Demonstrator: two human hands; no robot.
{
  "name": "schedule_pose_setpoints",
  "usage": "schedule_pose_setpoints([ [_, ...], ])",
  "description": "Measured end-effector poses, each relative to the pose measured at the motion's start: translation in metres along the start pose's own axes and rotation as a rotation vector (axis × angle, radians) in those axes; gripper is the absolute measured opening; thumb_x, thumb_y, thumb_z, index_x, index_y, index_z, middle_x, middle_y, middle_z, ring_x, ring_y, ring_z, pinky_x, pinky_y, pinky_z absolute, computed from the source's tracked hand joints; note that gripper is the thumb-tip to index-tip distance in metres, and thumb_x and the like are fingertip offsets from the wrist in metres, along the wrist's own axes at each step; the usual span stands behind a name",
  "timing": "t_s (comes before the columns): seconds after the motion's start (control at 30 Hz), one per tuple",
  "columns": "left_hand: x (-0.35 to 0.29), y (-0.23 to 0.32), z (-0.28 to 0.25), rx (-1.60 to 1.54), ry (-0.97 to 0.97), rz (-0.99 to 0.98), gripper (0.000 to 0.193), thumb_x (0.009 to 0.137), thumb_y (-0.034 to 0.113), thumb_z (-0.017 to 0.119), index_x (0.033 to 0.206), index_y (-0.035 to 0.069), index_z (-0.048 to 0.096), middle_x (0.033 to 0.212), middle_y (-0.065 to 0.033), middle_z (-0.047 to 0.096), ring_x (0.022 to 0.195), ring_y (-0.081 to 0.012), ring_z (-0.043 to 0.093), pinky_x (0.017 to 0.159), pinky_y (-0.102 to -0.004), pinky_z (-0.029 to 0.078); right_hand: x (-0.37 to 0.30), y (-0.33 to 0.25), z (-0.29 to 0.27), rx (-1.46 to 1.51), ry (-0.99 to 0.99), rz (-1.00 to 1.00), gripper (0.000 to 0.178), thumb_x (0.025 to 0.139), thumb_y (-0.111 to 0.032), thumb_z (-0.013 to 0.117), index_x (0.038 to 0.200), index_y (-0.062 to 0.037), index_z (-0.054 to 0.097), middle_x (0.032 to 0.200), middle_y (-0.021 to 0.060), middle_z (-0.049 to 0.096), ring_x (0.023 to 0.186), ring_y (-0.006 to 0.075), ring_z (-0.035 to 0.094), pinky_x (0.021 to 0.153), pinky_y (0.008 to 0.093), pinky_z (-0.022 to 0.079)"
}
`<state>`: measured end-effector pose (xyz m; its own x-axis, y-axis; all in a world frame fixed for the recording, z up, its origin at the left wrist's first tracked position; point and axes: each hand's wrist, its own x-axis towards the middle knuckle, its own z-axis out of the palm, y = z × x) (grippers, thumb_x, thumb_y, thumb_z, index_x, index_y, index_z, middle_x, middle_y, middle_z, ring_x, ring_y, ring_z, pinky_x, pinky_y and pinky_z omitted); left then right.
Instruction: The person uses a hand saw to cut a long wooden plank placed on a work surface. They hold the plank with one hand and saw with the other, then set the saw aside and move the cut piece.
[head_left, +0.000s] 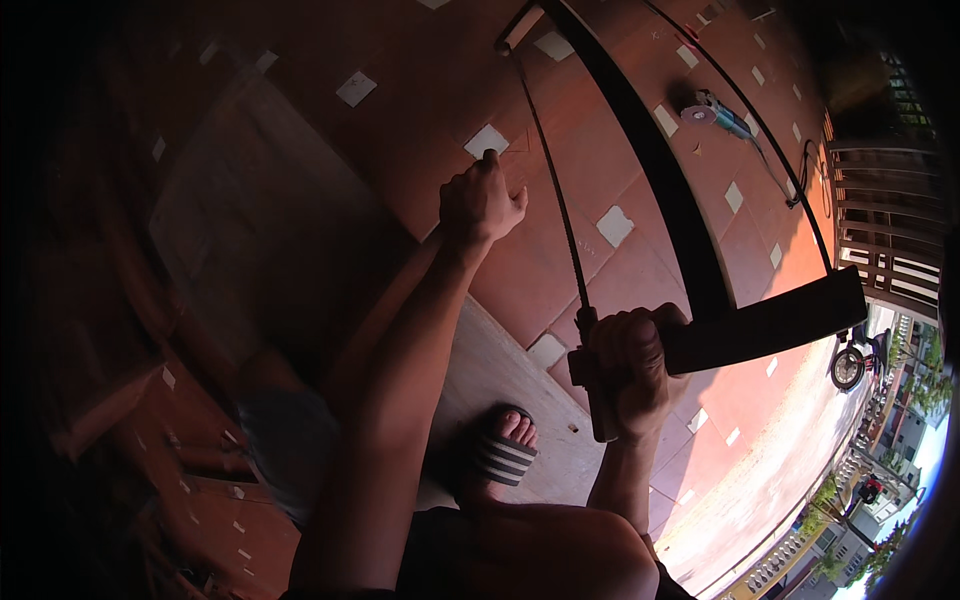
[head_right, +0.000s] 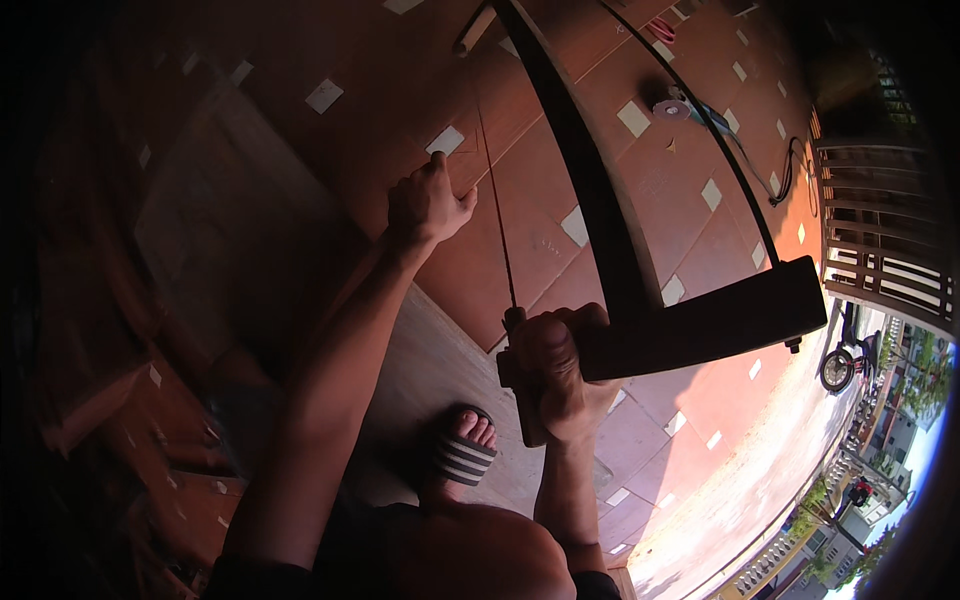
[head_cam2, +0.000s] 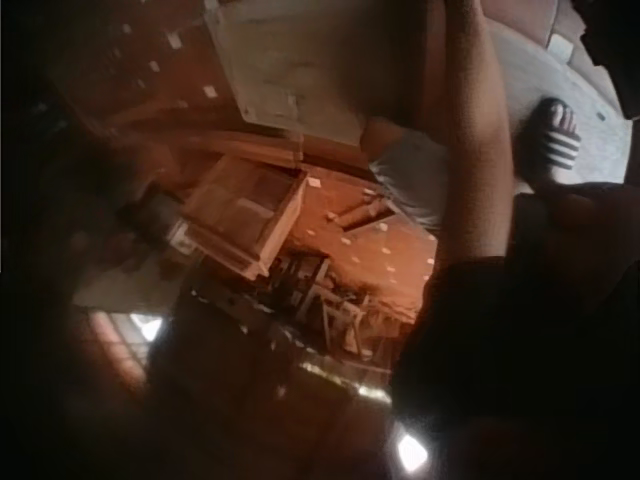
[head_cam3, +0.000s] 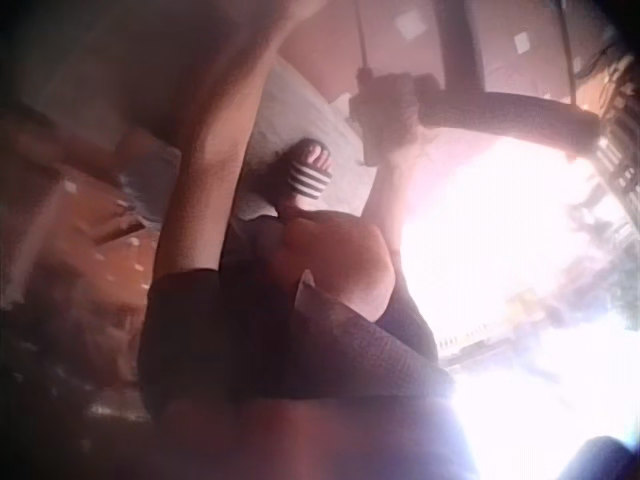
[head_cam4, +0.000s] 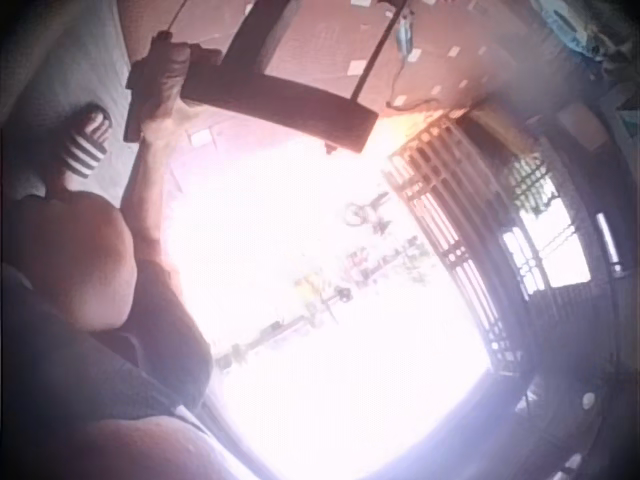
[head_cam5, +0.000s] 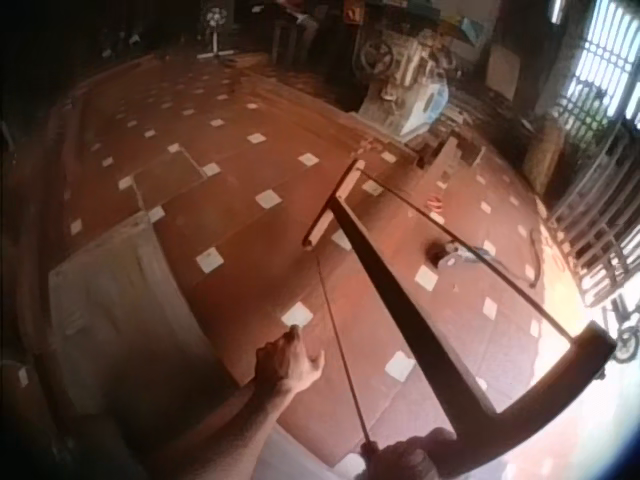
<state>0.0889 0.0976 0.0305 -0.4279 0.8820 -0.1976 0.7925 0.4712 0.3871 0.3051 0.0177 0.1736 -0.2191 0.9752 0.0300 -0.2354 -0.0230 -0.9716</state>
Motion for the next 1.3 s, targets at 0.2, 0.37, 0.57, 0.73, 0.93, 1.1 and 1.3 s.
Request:
schedule_pose_setpoints([
  [0.2, -0.013, -0.05, 0.018, -0.09, 0.559, 0.395, 0.065, 0.087, 0.039, 0.081, 0.134, 0.003, 0.055, 0.133, -0.0209, 0.064, 0.127, -0.0352, 0.062, 0.104, -0.0502, 0.052, -0.012, -0.048, 0.036, 0.016, -0.049, 0.162, 0.034, 0.1, -0.026, 0.078, 0.086, 0.0005, 0.062, 0.065, 0.008, 0.064, 0.046, 0.0144, 0.059, 0.041, 0.0295, 0.046],
  [0.37, -0.131, -0.116, 0.031, -0.336, 0.3, 0.285, 0.088, 0.086, 0.04, 0.086, 0.149, 0.0, 0.04, 0.147, -0.0258, 0.052, 0.134, -0.0451, 0.055, 0.113, -0.0516, 0.046, 0.001, -0.044, 0.043, -0.12, -0.039, 0.317, 0.035, 0.099, -0.023, 0.075, 0.078, 0.0001, 0.059, 0.06, 0.0066, 0.06, 0.042, 0.0151, 0.058, 0.037, 0.0315, 0.044],
  [0.57, -0.255, -0.213, -0.008, -0.128, 0.131, 0.046, 0.085, 0.083, 0.043, 0.085, 0.143, -0.003, 0.045, 0.131, -0.0308, 0.061, 0.123, -0.0477, 0.061, 0.102, -0.0523, 0.052, 0.02, -0.057, 0.086, -0.195, -0.044, 0.35, 0.037, 0.099, -0.015, 0.066, 0.067, -0.0001, 0.054, 0.056, 0.008, 0.057, 0.038, 0.0169, 0.055, 0.032, 0.0339, 0.041],
  [0.73, -0.286, -0.216, -0.021, -0.022, 0.108, -0.009, 0.069, 0.083, 0.044, 0.083, 0.126, -0.002, 0.056, 0.114, -0.0277, 0.066, 0.108, -0.0474, 0.067, 0.092, -0.0532, 0.056, 0.041, -0.052, 0.085, -0.286, 0.02, 0.296, 0.038, 0.098, -0.014, 0.064, 0.064, -0.0007, 0.056, 0.058, 0.0101, 0.059, 0.045, 0.0183, 0.06, 0.04, 0.037, 0.047],
  [0.93, -0.297, -0.228, -0.022, -0.028, 0.157, -0.018, 0.067, 0.08, 0.048, 0.085, 0.12, 0.0, 0.06, 0.11, -0.0253, 0.068, 0.103, -0.0462, 0.068, 0.088, -0.0526, 0.056, 0.039, -0.058, 0.099, -0.363, -0.043, 0.268, 0.033, 0.094, -0.014, 0.067, 0.065, -0.0039, 0.055, 0.06, 0.0086, 0.059, 0.049, 0.0171, 0.062, 0.045, 0.0362, 0.051],
  [1.1, -0.288, -0.217, -0.011, -0.068, 0.172, -0.049, 0.063, 0.081, 0.05, 0.084, 0.116, 0.003, 0.061, 0.108, -0.0219, 0.069, 0.102, -0.0437, 0.069, 0.087, -0.0515, 0.056, 0.037, -0.081, 0.131, -0.534, -0.147, 0.241, 0.034, 0.09, -0.018, 0.069, 0.065, 0.0009, 0.057, 0.06, 0.011, 0.061, 0.047, 0.0185, 0.061, 0.044, 0.0364, 0.05],
  [1.3, -0.239, -0.172, 0.003, -0.083, 0.275, -0.028, 0.061, 0.082, 0.05, 0.083, 0.116, 0.003, 0.063, 0.109, -0.0193, 0.069, 0.102, -0.041, 0.07, 0.087, -0.0509, 0.057, 0.057, -0.081, 0.163, -0.639, -0.221, 0.241, 0.034, 0.088, -0.021, 0.07, 0.066, 0.0021, 0.06, 0.06, 0.0112, 0.063, 0.051, 0.0204, 0.065, 0.046, 0.0374, 0.052],
])
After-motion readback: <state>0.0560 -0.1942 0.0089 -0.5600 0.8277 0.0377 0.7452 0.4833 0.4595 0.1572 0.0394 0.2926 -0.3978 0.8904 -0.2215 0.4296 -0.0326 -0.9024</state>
